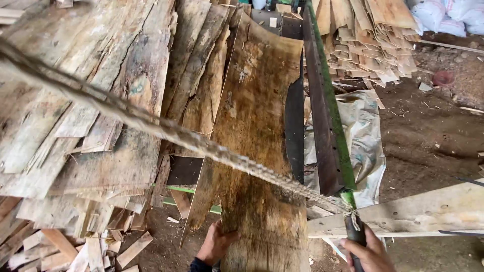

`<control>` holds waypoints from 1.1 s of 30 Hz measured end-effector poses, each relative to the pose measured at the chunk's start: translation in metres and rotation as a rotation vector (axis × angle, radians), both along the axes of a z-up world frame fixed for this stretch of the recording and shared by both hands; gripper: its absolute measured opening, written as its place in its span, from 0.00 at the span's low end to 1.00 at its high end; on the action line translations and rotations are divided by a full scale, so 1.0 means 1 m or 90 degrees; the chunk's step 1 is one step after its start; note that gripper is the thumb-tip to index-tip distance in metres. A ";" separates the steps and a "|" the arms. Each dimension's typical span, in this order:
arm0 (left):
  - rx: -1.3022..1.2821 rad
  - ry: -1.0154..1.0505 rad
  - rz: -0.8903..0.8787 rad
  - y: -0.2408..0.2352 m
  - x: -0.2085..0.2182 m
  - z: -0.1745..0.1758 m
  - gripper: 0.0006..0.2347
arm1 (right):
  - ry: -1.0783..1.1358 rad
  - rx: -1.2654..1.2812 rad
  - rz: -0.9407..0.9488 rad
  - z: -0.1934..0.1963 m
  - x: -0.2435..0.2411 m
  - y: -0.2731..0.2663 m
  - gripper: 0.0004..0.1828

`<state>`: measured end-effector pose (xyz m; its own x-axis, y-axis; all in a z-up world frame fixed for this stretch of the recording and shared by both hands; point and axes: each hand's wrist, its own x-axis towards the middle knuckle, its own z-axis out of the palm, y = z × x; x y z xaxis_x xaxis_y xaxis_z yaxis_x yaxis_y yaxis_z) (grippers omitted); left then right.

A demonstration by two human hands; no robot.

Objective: Trimming thin wood sheets using a manual industrial guillotine cutter.

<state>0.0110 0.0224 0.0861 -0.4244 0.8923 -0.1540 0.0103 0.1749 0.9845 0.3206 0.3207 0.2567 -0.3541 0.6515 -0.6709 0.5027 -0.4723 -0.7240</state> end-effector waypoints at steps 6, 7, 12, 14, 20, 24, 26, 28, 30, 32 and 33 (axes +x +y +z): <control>0.017 -0.696 0.299 0.029 -0.007 -0.071 0.27 | -0.036 0.056 0.002 0.022 -0.006 0.003 0.37; 0.020 -0.708 0.302 0.033 -0.007 -0.079 0.27 | -0.047 0.059 0.008 0.012 0.000 0.003 0.37; 0.111 -0.442 0.172 0.044 -0.004 -0.073 0.23 | -0.022 0.086 0.018 -0.019 0.021 0.022 0.38; 0.094 -0.528 0.221 0.049 -0.006 -0.085 0.21 | -0.018 0.103 0.033 -0.021 0.022 0.034 0.37; 0.229 -0.503 0.158 0.048 0.009 -0.103 0.18 | -0.070 0.114 0.016 -0.070 0.012 0.009 0.40; 0.133 -0.805 0.289 0.057 0.020 -0.093 0.27 | -0.124 0.110 0.106 -0.153 0.022 0.006 0.40; 0.153 -0.810 0.287 0.065 0.011 -0.102 0.28 | -0.074 0.142 0.131 -0.171 0.024 0.036 0.40; 0.128 -0.839 0.268 0.063 0.016 -0.112 0.30 | -0.054 0.151 0.121 -0.145 0.045 0.025 0.40; 0.263 -0.390 0.086 0.086 -0.009 -0.113 0.31 | -0.102 0.249 0.220 -0.072 0.032 0.027 0.37; 0.241 -0.531 0.129 0.119 -0.045 -0.120 0.31 | -0.092 0.267 0.217 -0.032 0.023 0.038 0.37; 0.206 -0.681 0.174 0.126 -0.058 -0.126 0.33 | -0.090 0.276 0.213 -0.016 0.024 0.035 0.37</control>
